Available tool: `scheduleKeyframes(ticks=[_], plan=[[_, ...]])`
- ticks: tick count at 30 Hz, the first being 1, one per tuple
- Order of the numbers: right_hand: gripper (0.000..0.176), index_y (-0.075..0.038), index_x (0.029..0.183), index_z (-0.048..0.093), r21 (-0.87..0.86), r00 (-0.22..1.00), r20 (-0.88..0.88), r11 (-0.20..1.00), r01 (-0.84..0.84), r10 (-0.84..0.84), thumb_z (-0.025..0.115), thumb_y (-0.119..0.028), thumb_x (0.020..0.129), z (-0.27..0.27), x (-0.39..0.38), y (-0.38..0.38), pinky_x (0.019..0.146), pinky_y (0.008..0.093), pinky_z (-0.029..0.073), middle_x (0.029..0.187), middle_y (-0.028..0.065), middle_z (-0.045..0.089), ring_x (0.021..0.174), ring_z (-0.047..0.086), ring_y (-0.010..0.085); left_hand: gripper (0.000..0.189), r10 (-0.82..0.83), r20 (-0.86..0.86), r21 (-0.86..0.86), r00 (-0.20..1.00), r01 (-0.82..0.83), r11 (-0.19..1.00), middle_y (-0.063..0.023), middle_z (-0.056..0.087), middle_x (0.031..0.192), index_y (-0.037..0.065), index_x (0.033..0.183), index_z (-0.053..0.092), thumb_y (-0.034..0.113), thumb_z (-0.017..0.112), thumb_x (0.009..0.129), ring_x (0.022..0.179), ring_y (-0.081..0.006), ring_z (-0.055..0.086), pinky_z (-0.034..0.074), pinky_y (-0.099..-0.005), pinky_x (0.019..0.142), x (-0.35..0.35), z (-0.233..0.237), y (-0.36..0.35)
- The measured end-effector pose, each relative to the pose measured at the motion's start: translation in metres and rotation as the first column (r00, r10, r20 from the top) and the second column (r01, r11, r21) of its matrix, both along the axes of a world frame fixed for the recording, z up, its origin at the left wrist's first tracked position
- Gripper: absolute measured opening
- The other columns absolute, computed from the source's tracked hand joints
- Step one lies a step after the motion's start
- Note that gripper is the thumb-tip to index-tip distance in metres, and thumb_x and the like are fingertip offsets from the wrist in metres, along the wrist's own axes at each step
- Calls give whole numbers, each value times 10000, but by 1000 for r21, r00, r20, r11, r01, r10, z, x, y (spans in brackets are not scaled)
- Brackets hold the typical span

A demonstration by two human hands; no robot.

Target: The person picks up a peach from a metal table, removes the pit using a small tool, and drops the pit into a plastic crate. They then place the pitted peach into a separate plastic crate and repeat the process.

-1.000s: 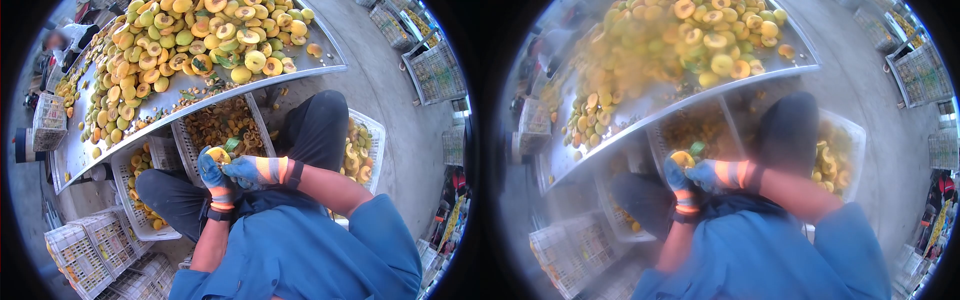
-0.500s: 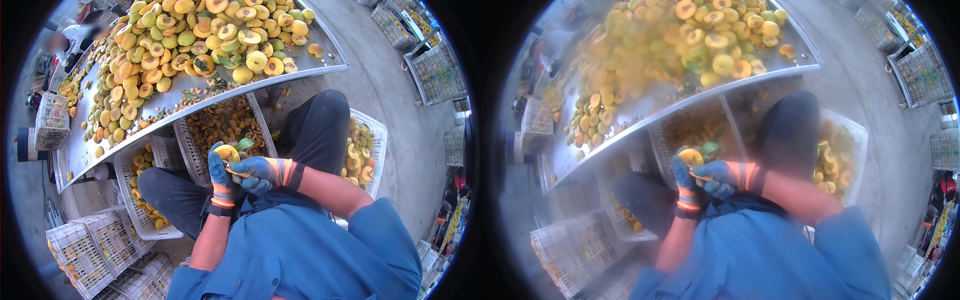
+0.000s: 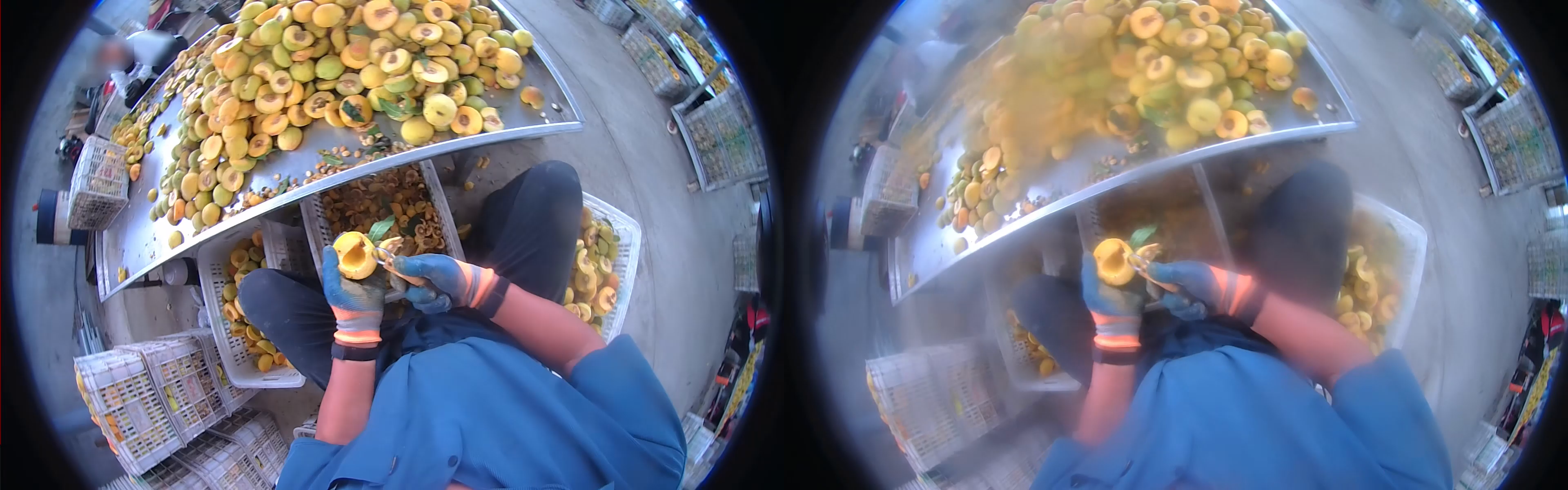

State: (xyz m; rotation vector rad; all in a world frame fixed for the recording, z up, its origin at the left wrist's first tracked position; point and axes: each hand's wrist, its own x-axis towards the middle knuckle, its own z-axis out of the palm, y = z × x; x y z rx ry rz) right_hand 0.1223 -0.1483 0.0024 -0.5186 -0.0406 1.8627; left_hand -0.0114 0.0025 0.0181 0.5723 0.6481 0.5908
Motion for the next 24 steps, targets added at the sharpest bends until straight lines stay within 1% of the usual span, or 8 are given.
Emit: scheduleKeyframes(ticks=[1, 3, 6, 10, 16, 19, 20, 24], plan=[[421, -22, 1023, 644, -11, 826, 563, 999, 51, -36, 553, -428, 1091, -1, 0, 2, 475, 362, 465, 655, 120, 598, 492, 560, 260, 506, 97, -85, 197, 992, -79, 977, -130, 667, 1238, 58, 1335, 598, 488, 533, 1077, 1126, -303, 666, 558, -476, 995, -6, 14, 10], [412, 19, 1046, 666, 112, -207, 975, 986, 127, -84, 581, -383, 1079, -6, -20, 7, 602, 453, 533, 753, 225, 682, 640, 675, 400, 463, 358, -239, 680, 903, -108, 725, -146, 665, 1242, 39, 1342, 596, 410, 584, 1065, 1114, -316, 677, 568, -483, 982, -29, 35, 32], [382, 18, 1067, 674, -56, -106, 992, 991, 125, 69, 621, -360, 1050, -15, -28, 13, 733, 524, 531, 866, 294, 708, 825, 684, 506, 461, 747, -56, 963, 662, 233, -134, -171, 642, 1287, 12, 1380, 582, 238, 723, 1004, 1097, -317, 687, 578, -471, 962, -83, 41, 90], [408, 9, 1085, 632, -30, -229, 972, 997, 66, 44, 599, -396, 1044, -16, -37, 13, 712, 546, 517, 832, 302, 699, 780, 682, 516, 489, 892, -338, 896, 300, 392, 208, -173, 626, 1325, -10, 1395, 590, 128, 765, 960, 1095, -271, 675, 565, -395, 961, -151, 35, 192], [408, -11, 1165, 631, -73, 52, 996, 987, 143, 66, 533, -399, 1083, 8, -23, 13, 779, 530, 533, 973, 284, 707, 864, 691, 486, 284, 423, -275, 961, 863, 262, 91, -145, 688, 1146, -25, 1209, 700, 98, 744, 957, 1067, -244, 675, 534, -350, 957, 28, 62, 156], [403, -23, 1170, 631, 67, -142, 988, 997, 40, -61, 533, -405, 1085, -3, -15, 5, 787, 530, 527, 989, 280, 707, 871, 696, 479, 442, 422, -351, 924, 836, 382, 11, -190, 664, 1280, 17, 1246, 706, 317, 786, 931, 1138, -340, 657, 526, -422, 997, 144, 26, 152], [412, -34, 1185, 632, -90, 104, 992, 983, 161, 74, 532, -421, 1084, 14, -12, 6, 788, 536, 523, 1037, 285, 707, 885, 699, 479, 562, 480, -404, 864, 779, 497, -79, -219, 621, 1374, 29, 1300, 694, 432, 778, 918, 1255, -408, 601, 482, -445, 1079, 175, 15, 155], [414, -37, 1198, 635, -144, 219, 971, 962, 234, 92, 543, -423, 1080, 17, -2, -1, 744, 519, 531, 999, 256, 721, 859, 711, 453, 631, 621, -599, 602, 506, 796, -67, -162, 408, 1625, 202, 1419, 658, 560, 707, 903, 1501, -439, 335, 318, -638, 1177, 256, -30, 162]])
